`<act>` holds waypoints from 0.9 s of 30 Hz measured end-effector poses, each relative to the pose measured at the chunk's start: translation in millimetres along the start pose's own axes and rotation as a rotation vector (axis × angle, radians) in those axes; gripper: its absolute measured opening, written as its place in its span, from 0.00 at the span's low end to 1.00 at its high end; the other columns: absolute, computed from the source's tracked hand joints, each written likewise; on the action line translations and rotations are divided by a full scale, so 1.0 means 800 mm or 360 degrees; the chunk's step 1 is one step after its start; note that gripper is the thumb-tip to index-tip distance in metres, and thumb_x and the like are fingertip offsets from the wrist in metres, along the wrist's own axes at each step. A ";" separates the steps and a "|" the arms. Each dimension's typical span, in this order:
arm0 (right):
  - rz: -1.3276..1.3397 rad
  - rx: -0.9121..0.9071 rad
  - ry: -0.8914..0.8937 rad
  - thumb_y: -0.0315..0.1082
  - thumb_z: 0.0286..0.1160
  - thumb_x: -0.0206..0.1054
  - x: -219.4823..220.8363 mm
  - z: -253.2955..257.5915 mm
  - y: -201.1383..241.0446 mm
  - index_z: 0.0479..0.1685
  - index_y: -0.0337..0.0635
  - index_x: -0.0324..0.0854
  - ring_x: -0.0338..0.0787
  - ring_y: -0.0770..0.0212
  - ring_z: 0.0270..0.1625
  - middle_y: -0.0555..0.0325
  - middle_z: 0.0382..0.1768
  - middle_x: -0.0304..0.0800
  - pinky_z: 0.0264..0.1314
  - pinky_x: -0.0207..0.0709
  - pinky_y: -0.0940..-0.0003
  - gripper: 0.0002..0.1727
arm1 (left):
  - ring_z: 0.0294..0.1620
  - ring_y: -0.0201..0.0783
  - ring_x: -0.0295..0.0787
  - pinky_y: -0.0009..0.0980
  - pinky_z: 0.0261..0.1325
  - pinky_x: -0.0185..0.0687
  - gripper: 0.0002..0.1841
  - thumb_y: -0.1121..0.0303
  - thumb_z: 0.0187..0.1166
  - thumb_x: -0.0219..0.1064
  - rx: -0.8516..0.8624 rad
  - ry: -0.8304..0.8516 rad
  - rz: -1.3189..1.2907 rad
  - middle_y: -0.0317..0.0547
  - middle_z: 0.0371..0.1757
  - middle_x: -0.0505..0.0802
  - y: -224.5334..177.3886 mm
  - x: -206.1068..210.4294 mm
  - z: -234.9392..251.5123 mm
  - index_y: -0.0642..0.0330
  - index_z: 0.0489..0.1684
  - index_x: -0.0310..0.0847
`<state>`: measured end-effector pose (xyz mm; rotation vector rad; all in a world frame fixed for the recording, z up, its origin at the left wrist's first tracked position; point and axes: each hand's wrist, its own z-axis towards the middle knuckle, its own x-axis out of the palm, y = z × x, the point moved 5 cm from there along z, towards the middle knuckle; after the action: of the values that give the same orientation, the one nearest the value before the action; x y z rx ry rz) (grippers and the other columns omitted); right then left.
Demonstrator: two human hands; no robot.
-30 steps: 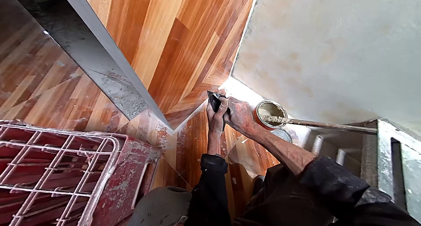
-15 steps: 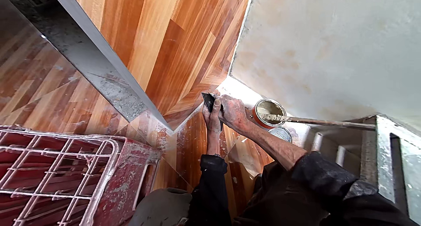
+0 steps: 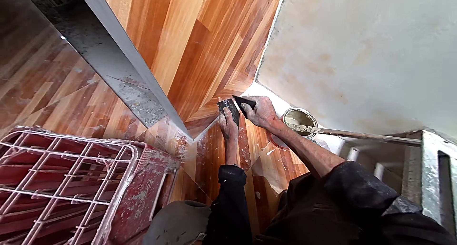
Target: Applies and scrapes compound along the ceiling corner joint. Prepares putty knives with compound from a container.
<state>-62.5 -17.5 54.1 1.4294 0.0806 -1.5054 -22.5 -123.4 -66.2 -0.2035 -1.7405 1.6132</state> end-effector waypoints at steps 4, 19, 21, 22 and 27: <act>-0.0308 -0.0385 -0.0018 0.28 0.76 0.65 0.033 -0.005 0.007 0.60 0.45 0.92 0.96 0.45 0.43 0.47 0.45 0.96 0.41 0.87 0.42 0.17 | 0.59 0.32 0.88 0.38 0.63 0.86 0.22 0.52 0.87 0.44 -0.0203 0.0365 -0.0851 0.37 0.60 0.90 -0.024 0.005 -0.008 0.45 0.71 0.74; -0.0421 -0.0621 -0.0103 0.24 0.68 0.68 0.055 -0.030 0.022 0.57 0.38 0.92 0.96 0.42 0.42 0.44 0.49 0.96 0.36 0.87 0.47 0.18 | 0.39 0.28 0.93 0.31 0.46 0.91 0.15 0.47 0.77 0.62 -0.0093 0.0245 -0.0924 0.33 0.36 0.95 -0.038 0.007 -0.014 0.46 0.40 0.86; -0.0420 -0.0609 -0.0163 0.25 0.69 0.67 0.055 -0.028 0.021 0.52 0.36 0.93 0.96 0.42 0.40 0.43 0.48 0.96 0.35 0.86 0.47 0.14 | 0.32 0.26 0.92 0.27 0.39 0.89 0.08 0.58 0.71 0.68 -0.0157 0.0242 -0.0834 0.33 0.30 0.93 -0.030 0.007 -0.017 0.49 0.37 0.84; -0.0419 -0.0599 -0.0172 0.25 0.70 0.67 0.055 -0.026 0.020 0.51 0.35 0.93 0.96 0.41 0.40 0.42 0.47 0.96 0.35 0.86 0.47 0.14 | 0.33 0.25 0.92 0.26 0.40 0.89 0.09 0.56 0.73 0.69 -0.0180 0.0253 -0.0780 0.32 0.32 0.93 -0.028 0.008 -0.020 0.48 0.41 0.85; -0.0337 -0.0465 -0.0227 0.26 0.74 0.68 0.040 -0.015 0.020 0.57 0.33 0.90 0.96 0.43 0.41 0.41 0.46 0.95 0.38 0.87 0.46 0.15 | 0.61 0.31 0.89 0.32 0.62 0.87 0.29 0.46 0.74 0.74 -0.0096 0.0404 -0.0804 0.40 0.63 0.92 -0.026 0.017 -0.022 0.50 0.71 0.80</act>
<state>-36.1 -36.5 34.9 1.1037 0.3597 -1.6856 -14.3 -105.8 -42.9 0.0073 -1.4945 1.1179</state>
